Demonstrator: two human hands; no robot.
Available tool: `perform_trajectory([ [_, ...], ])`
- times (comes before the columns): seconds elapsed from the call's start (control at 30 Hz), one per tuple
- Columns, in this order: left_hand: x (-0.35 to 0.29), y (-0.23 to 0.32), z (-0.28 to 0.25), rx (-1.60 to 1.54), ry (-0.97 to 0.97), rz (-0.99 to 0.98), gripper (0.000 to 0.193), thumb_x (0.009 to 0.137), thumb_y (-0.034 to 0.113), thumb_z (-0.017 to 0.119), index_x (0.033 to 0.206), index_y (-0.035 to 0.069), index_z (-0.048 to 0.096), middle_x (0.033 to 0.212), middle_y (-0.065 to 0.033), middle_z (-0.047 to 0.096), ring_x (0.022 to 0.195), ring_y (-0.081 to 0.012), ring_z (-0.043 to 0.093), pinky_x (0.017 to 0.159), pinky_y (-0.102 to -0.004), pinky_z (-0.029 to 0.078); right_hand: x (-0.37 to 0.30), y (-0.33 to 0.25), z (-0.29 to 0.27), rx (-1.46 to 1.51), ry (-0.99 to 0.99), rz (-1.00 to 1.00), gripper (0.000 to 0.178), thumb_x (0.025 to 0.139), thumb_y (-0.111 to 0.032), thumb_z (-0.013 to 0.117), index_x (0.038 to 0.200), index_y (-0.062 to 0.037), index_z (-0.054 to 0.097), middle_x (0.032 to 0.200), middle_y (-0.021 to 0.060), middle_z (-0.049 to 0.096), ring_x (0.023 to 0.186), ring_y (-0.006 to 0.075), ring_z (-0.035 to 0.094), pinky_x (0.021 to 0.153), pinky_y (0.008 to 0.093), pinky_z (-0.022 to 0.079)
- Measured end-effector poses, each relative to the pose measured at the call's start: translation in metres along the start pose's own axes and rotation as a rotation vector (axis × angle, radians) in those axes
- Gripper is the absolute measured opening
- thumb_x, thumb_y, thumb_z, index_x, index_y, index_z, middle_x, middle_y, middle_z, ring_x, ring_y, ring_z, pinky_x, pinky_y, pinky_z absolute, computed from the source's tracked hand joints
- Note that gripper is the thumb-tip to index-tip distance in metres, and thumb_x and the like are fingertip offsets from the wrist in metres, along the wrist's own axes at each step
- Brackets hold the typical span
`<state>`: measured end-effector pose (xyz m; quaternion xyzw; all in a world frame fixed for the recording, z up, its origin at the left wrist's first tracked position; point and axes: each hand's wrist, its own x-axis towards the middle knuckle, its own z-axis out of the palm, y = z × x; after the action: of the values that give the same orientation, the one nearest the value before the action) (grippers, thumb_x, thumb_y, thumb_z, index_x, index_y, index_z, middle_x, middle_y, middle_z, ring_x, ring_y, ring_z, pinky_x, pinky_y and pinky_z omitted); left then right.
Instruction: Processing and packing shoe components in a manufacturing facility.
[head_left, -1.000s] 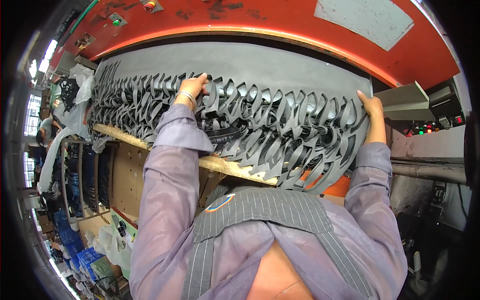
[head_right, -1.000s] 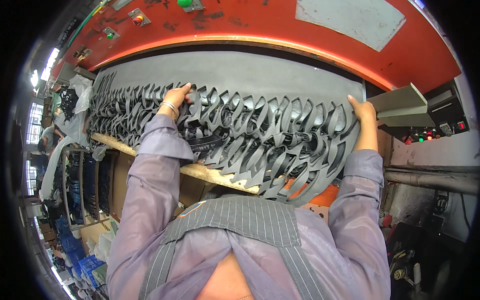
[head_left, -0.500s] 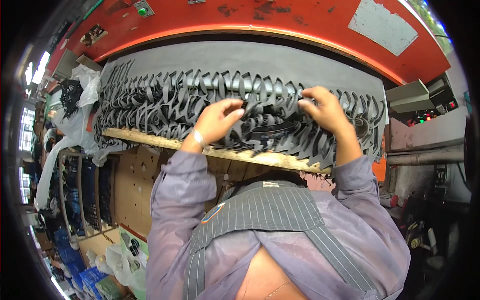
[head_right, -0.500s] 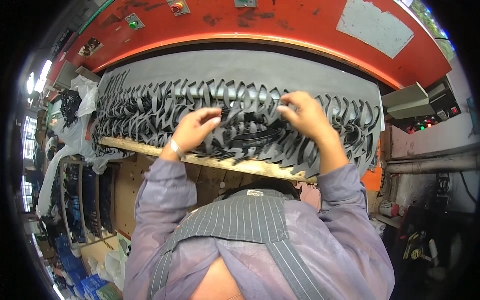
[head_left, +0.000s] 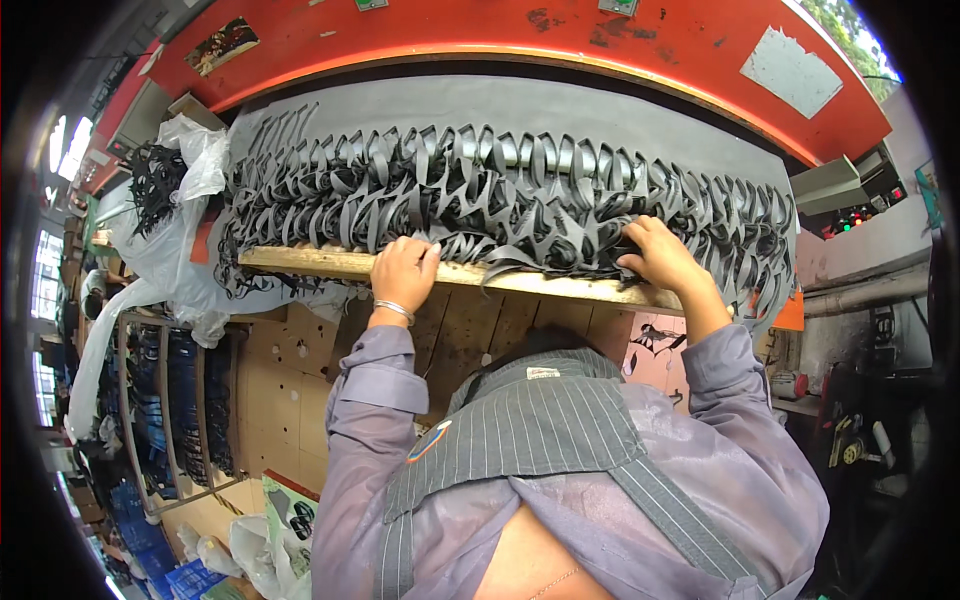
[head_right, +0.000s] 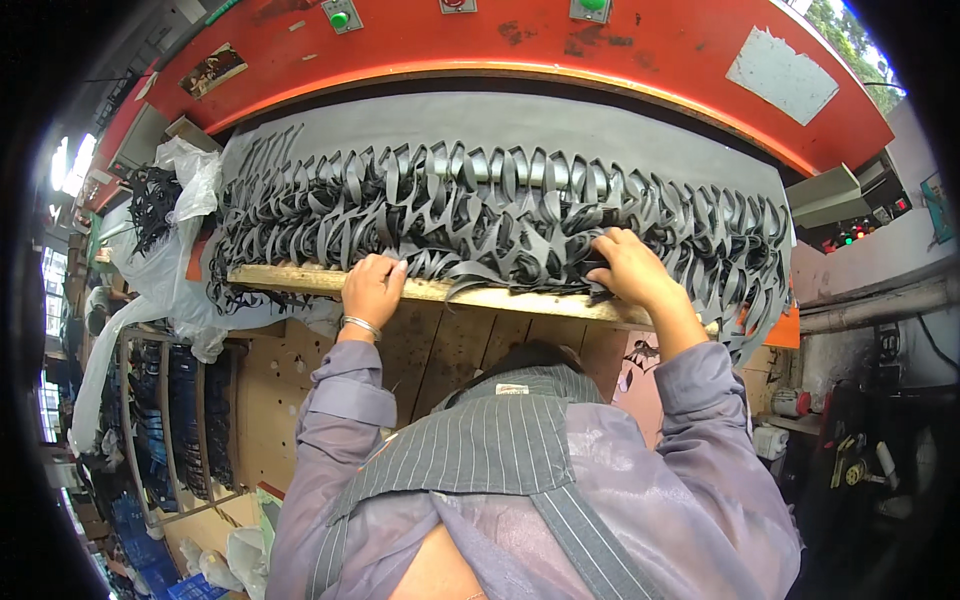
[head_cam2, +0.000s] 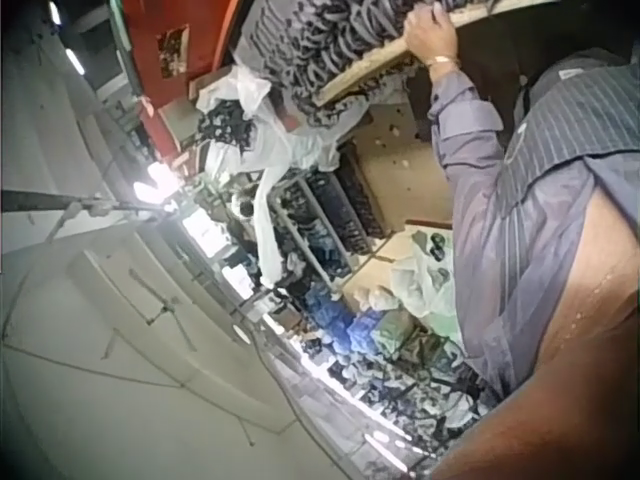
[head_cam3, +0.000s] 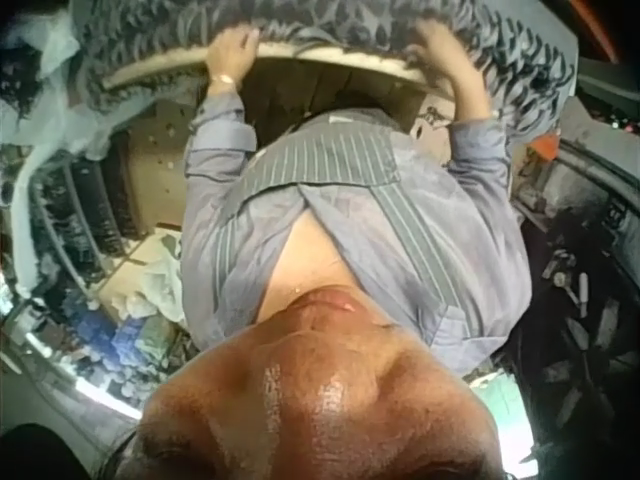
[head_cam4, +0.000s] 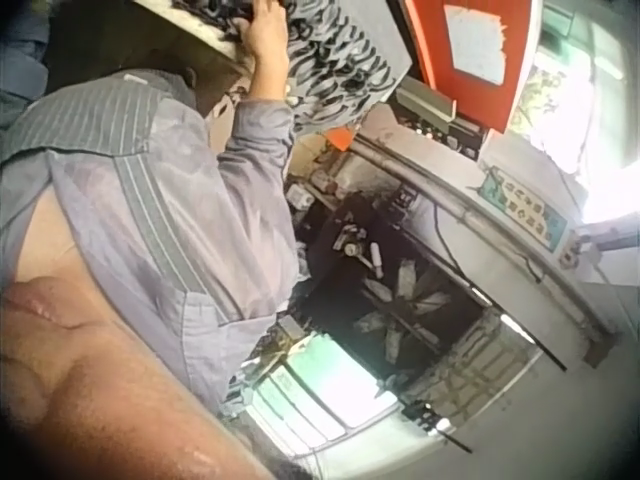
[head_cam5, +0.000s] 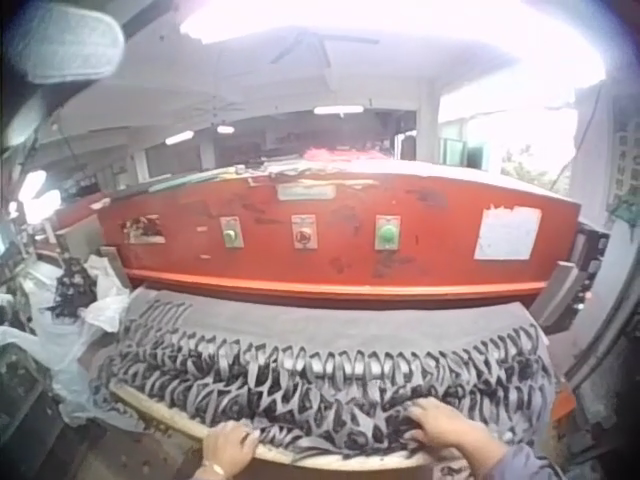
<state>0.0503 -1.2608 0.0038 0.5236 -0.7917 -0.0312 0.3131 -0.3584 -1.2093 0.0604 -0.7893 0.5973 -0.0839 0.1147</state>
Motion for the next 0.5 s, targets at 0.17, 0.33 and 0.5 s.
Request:
perform_trajectory([
  [0.17,0.001,0.002,0.000,0.054,0.006,-0.012,0.027,0.085,0.033,0.064,0.068,0.012,0.061,0.075,-0.0080,0.056,0.075,-0.0317,0.055,0.065,-0.0448,0.043,0.000,-0.013,-0.039,-0.055,-0.115,0.191,0.037,0.075,-0.025,0.074,0.103,-0.0048,0.062,0.102,0.0173,0.063,0.100,0.0369,0.060,0.084,0.0438,0.048],
  [0.33,0.006,-0.002,-0.007,0.004,-0.090,-0.055,0.031,0.083,0.036,0.065,0.064,0.011,0.062,0.072,-0.0088,0.057,0.074,-0.0317,0.056,0.065,-0.0453,0.044,0.022,-0.037,-0.106,0.149,0.109,0.272,0.033,0.080,-0.018,0.069,0.107,-0.0023,0.062,0.096,0.0202,0.065,0.090,0.0394,0.061,0.079,0.0409,0.048],
  [0.5,0.023,-0.018,-0.017,-0.214,-0.307,-0.078,0.033,0.081,0.040,0.067,0.066,0.011,0.069,0.071,-0.0102,0.060,0.072,-0.0302,0.060,0.067,-0.0430,0.047,0.120,-0.073,-0.120,0.014,0.311,-0.044,0.031,0.079,-0.014,0.069,0.108,-0.0063,0.062,0.096,0.0126,0.060,0.094,0.0325,0.057,0.082,0.0388,0.044],
])
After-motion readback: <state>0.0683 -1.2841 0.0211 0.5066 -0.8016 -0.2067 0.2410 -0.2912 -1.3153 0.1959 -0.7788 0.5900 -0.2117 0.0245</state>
